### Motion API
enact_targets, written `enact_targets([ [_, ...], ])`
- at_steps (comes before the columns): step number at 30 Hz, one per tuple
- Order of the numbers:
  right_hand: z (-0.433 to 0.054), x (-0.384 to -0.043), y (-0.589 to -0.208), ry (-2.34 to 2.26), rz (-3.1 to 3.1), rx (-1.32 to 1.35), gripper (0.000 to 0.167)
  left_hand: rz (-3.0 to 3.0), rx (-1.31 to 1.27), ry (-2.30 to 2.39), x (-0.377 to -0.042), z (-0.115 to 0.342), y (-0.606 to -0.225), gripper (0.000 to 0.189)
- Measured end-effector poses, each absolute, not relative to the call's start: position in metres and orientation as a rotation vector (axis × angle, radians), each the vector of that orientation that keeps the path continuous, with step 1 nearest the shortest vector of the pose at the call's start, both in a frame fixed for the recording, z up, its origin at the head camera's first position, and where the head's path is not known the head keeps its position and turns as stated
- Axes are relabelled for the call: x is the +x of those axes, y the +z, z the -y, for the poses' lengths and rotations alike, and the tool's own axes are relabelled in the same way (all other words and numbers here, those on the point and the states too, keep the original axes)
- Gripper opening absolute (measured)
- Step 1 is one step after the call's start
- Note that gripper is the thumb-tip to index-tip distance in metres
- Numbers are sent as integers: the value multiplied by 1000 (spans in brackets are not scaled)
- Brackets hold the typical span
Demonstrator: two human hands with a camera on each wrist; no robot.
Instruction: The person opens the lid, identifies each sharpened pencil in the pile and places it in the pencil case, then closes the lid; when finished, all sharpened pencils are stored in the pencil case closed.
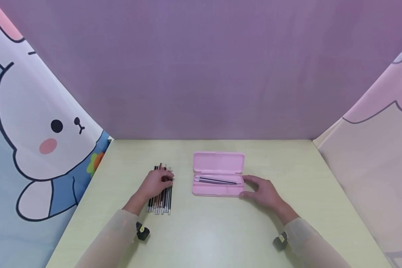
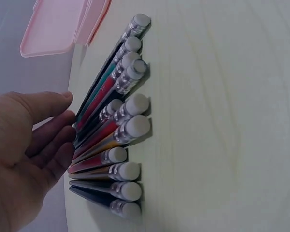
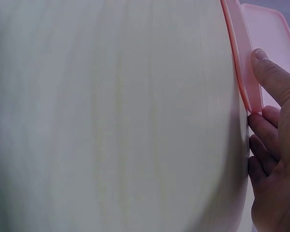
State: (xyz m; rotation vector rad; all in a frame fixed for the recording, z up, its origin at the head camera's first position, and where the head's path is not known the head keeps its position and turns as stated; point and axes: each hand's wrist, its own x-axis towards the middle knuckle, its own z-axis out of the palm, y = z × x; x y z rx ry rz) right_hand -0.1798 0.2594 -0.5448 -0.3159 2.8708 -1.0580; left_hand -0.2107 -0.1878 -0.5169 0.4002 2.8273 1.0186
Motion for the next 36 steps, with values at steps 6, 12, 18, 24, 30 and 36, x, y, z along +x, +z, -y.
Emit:
enact_targets([
  [6,-260,-181,-543,-1050,-2877,-316,71,-2862,339,1028,-207,183,-518,26],
  [12,-261,-182,-540,-1046,-2883,-328,72,-2887,218,1068,-196,172,-519,26],
  [18,-263,-182,-539,-1034,-2889,-329,73,-2919,217,1056,-192,168,-525,28],
  [24,-263,-181,-537,-1031,-2887,-320,72,-2980,262,980,-191,166,-525,26],
  [30,-261,-179,-537,-1077,-2856,-304,72,-2974,276,982,-192,165,-527,29],
  [36,-259,-176,-539,-1095,-2845,-314,73,-2977,265,943,-191,165,-528,32],
])
